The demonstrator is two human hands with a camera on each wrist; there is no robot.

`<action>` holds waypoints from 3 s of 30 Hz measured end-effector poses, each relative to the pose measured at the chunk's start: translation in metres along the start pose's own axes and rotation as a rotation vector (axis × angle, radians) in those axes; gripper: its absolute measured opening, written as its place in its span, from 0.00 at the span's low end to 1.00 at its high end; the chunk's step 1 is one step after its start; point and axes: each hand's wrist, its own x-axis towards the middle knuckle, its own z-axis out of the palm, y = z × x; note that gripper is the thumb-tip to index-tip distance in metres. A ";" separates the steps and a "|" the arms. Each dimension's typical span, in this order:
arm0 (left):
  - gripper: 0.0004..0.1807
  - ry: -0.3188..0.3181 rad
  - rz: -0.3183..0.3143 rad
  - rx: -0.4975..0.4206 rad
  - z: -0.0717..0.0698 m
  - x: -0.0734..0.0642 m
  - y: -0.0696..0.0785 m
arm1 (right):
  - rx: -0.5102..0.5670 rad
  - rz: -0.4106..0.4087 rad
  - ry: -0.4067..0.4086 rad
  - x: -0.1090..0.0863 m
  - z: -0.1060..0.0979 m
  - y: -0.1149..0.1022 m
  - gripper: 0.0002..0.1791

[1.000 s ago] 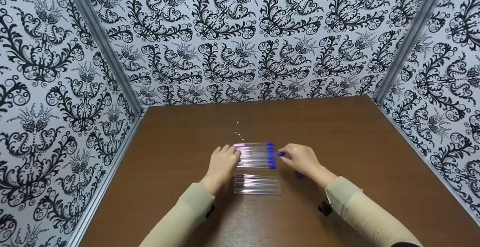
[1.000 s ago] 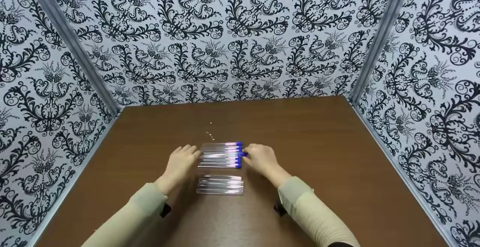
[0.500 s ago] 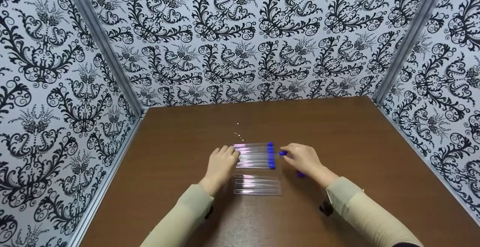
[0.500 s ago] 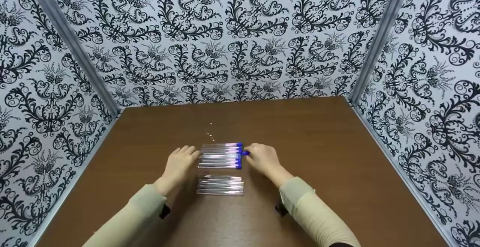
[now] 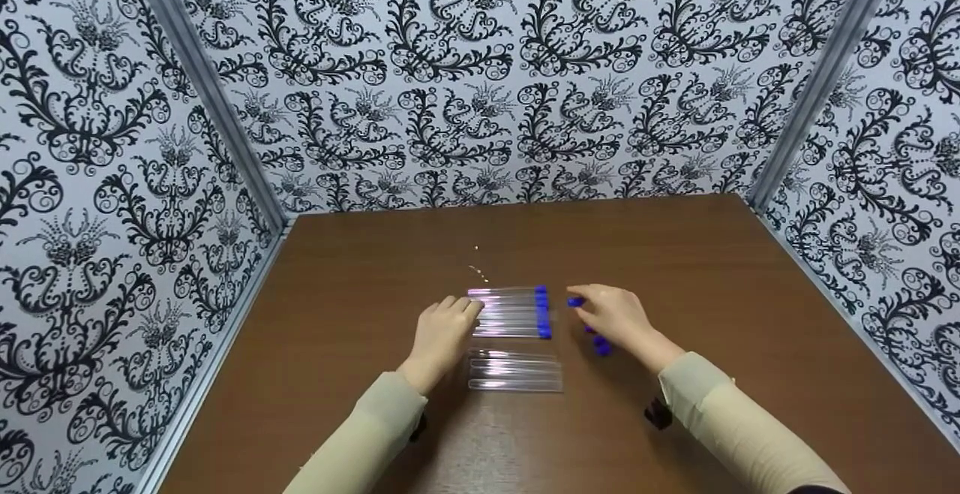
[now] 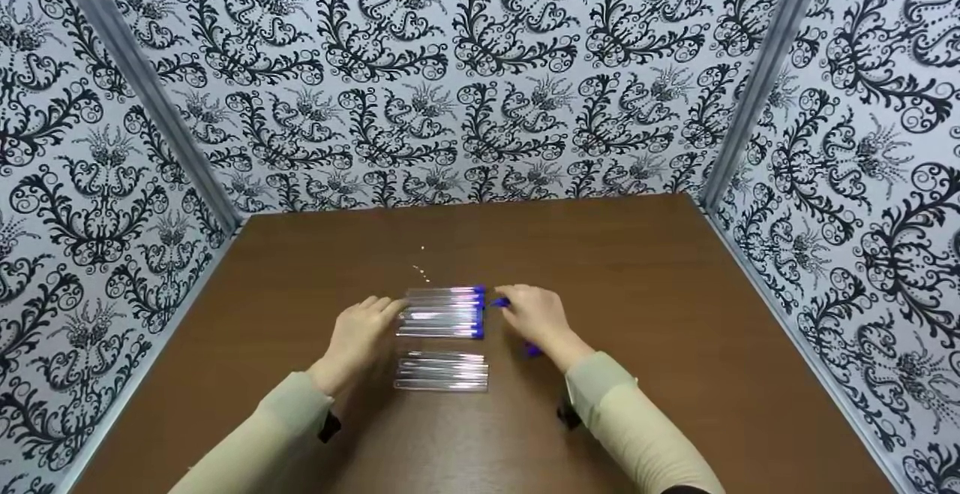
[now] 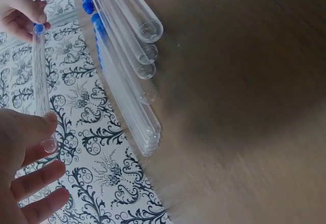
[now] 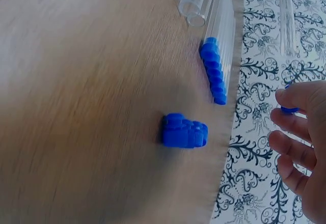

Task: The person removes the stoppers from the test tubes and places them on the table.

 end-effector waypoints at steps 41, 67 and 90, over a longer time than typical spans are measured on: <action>0.09 -0.081 -0.086 -0.106 0.015 -0.015 0.005 | 0.060 0.147 -0.085 0.003 0.018 0.034 0.13; 0.08 -0.085 -0.072 -0.106 0.017 -0.019 0.010 | 0.167 0.299 -0.220 0.005 0.030 0.046 0.12; 0.08 -0.106 -0.063 -0.076 0.023 -0.023 0.012 | 0.187 0.318 -0.247 0.006 0.034 0.050 0.09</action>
